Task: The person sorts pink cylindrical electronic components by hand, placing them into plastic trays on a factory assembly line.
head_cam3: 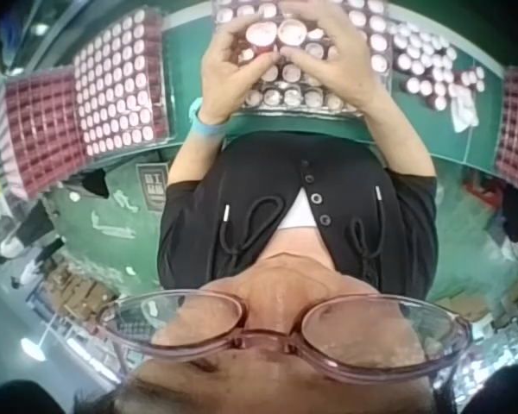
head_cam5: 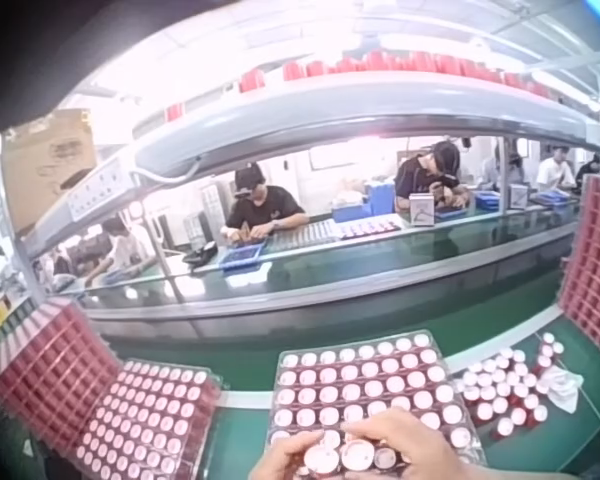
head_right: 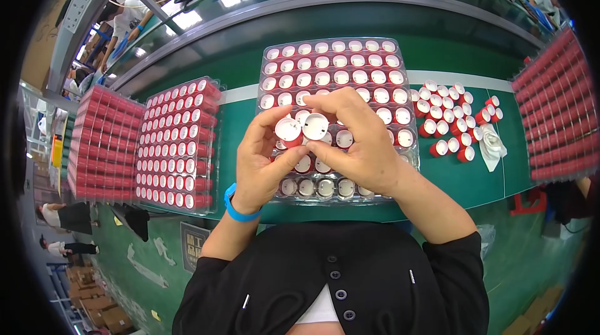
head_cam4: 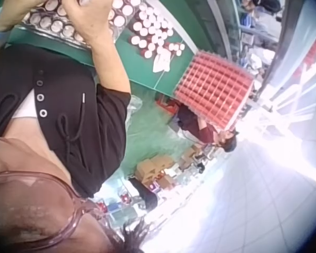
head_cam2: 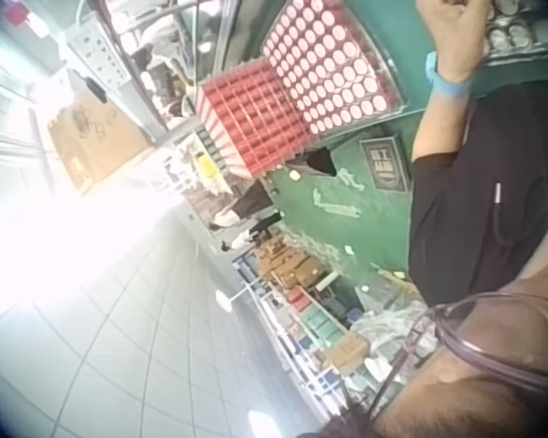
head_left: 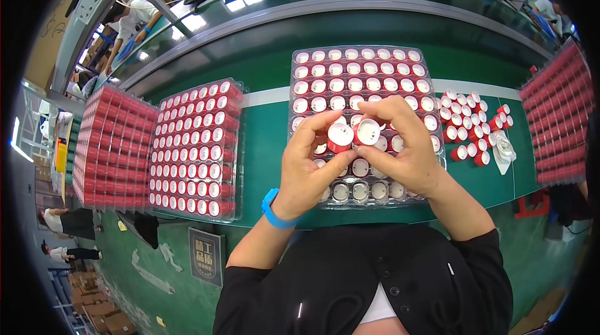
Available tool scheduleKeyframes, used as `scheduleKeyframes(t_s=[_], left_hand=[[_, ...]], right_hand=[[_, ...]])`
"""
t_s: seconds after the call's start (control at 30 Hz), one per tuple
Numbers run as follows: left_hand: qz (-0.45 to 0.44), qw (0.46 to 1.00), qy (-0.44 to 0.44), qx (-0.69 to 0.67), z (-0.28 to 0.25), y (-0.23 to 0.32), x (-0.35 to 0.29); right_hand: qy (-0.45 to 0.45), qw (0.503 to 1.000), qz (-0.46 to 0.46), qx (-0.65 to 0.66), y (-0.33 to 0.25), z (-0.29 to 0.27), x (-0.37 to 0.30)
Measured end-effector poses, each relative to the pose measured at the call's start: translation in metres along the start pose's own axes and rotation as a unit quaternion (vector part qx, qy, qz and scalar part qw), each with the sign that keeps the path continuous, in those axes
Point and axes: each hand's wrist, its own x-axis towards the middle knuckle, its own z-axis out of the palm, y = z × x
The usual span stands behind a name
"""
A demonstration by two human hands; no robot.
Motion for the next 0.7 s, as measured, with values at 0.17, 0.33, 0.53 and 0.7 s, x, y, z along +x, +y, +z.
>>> scheduleKeyframes(t_s=[0.17, 0.33, 0.53, 0.7], left_hand=[[-0.056, 0.996, -0.026, -0.071, -0.004, -0.002, 0.001], [-0.077, 0.993, -0.004, -0.085, -0.005, 0.003, 0.007], [-0.189, 0.950, -0.037, -0.247, -0.017, 0.013, 0.016], [-0.042, 0.999, -0.032, 0.005, -0.011, 0.003, 0.010]], right_hand=[[-0.029, 0.998, 0.047, 0.021, 0.003, -0.005, 0.000], [-0.025, 0.924, 0.231, 0.305, 0.002, -0.003, 0.009], [-0.047, 0.894, 0.278, 0.349, 0.005, -0.013, 0.014], [-0.014, 0.990, 0.128, 0.063, -0.002, -0.005, 0.012]])
